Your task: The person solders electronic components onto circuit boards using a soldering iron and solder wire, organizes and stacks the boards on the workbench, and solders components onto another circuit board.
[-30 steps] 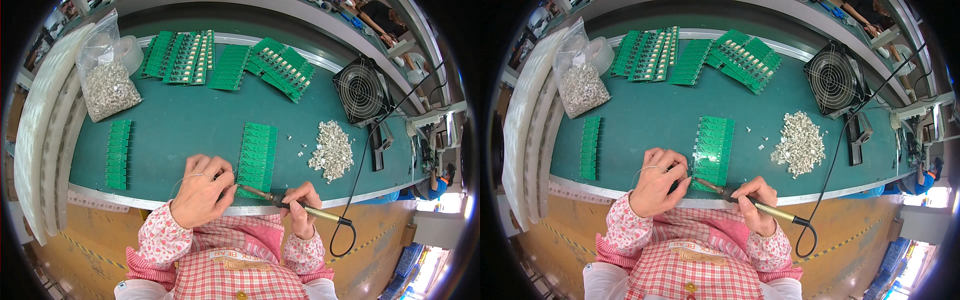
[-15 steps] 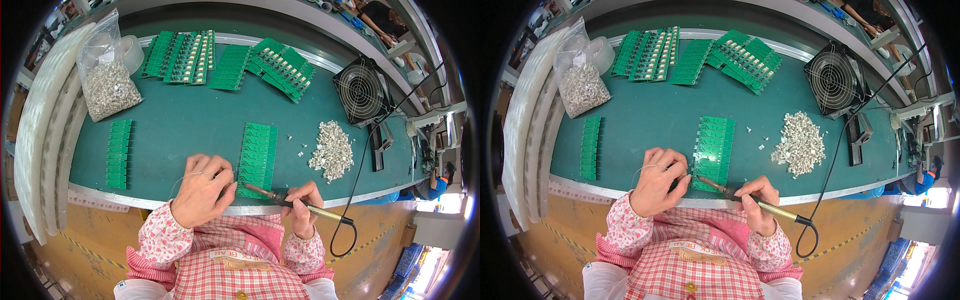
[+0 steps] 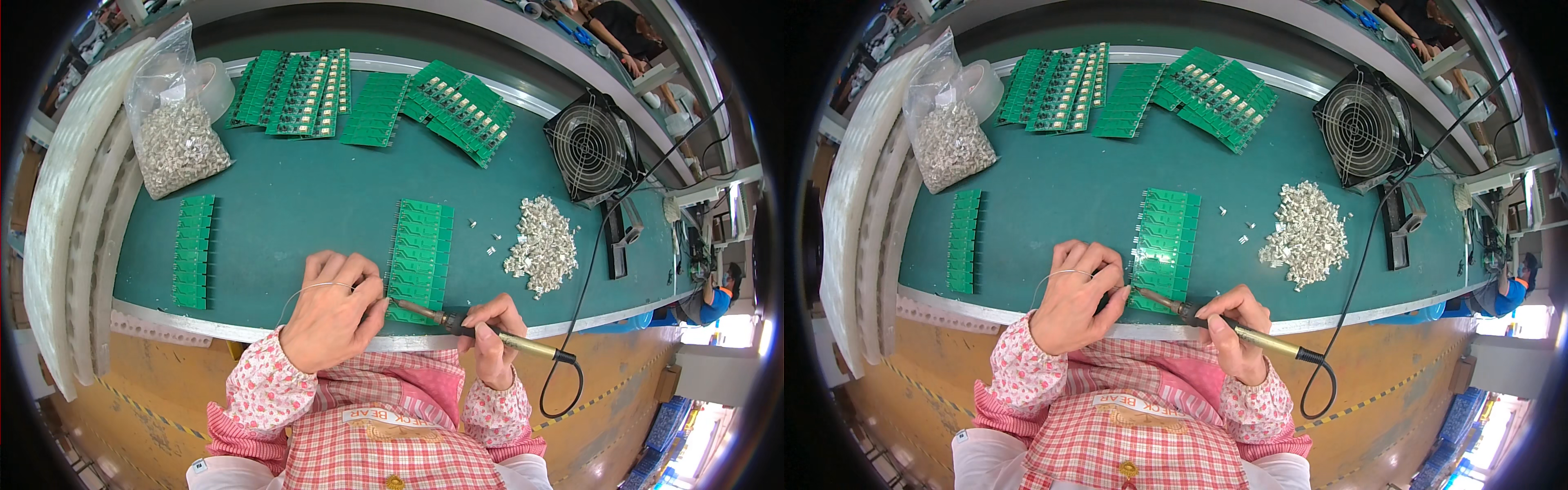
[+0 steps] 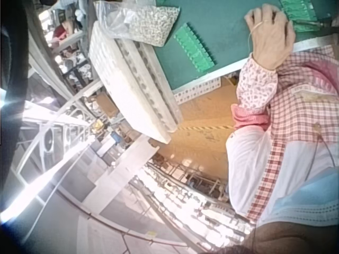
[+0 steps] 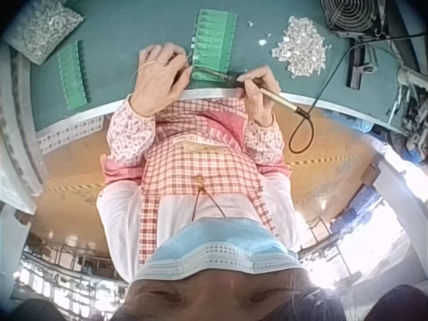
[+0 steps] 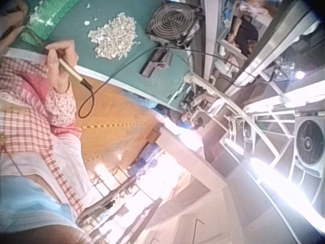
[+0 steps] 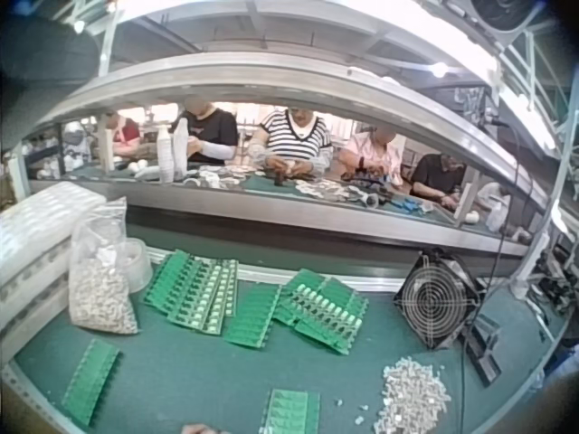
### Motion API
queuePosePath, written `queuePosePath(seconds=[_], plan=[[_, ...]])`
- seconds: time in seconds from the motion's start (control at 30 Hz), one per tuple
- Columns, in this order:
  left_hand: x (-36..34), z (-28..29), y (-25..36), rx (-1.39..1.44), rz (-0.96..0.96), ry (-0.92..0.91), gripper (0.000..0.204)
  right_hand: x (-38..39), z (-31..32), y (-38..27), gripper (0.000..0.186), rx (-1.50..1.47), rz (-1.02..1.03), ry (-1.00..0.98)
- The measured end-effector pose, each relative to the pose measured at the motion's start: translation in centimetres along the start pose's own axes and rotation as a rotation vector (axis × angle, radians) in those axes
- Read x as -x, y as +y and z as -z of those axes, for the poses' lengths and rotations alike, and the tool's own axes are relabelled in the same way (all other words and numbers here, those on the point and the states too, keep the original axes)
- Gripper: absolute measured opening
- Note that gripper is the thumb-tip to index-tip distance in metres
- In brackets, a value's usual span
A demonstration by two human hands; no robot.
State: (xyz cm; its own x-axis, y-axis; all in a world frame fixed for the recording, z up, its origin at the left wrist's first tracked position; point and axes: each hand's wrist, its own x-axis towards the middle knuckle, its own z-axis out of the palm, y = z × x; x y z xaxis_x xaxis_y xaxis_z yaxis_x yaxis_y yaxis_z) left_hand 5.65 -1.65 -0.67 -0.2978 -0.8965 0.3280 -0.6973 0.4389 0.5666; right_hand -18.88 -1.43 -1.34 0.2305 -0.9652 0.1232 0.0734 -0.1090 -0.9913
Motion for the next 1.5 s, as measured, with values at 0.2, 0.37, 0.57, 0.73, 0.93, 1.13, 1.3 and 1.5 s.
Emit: queuePosePath(seconds=[0.2,0.37,0.57,0.73,0.93,1.13,1.3,1.5], plan=[[0.0,0.0,0.0,-0.004,0.006,-0.006,0.014,-0.1,-0.1,-0.2,0.019,0.022,-0.01,0.003],[-0.1,-0.1,0.1,-0.026,0.0,-0.007,0.014,-0.1,0.0,0.0,0.018,0.023,0.014,-0.017],[0.0,0.2,0.0,0.015,0.021,0.007,0.01,0.0,0.0,0.0,0.018,0.019,0.021,-0.017],[1.0,0.8,0.5,0.036,0.115,0.098,0.004,0.8,-0.5,-0.2,0.011,-0.083,0.049,0.154],[2.3,0.0,3.1,0.015,-0.044,0.043,0.008,0.6,-2.3,-1.9,0.024,0.634,0.356,-0.036],[3.2,0.1,4.0,0.018,-0.055,0.048,0.009,0.9,-2.6,-0.9,0.034,0.775,0.433,-0.22],[4.3,1.4,2.8,0.02,0.062,-0.02,0.01,1.1,-2.1,-0.6,0.035,0.796,0.395,-0.111],[3.3,0.3,4.1,0.071,-0.008,-0.004,0.011,1.0,-3.1,-0.2,0.036,0.707,0.449,-0.203]])
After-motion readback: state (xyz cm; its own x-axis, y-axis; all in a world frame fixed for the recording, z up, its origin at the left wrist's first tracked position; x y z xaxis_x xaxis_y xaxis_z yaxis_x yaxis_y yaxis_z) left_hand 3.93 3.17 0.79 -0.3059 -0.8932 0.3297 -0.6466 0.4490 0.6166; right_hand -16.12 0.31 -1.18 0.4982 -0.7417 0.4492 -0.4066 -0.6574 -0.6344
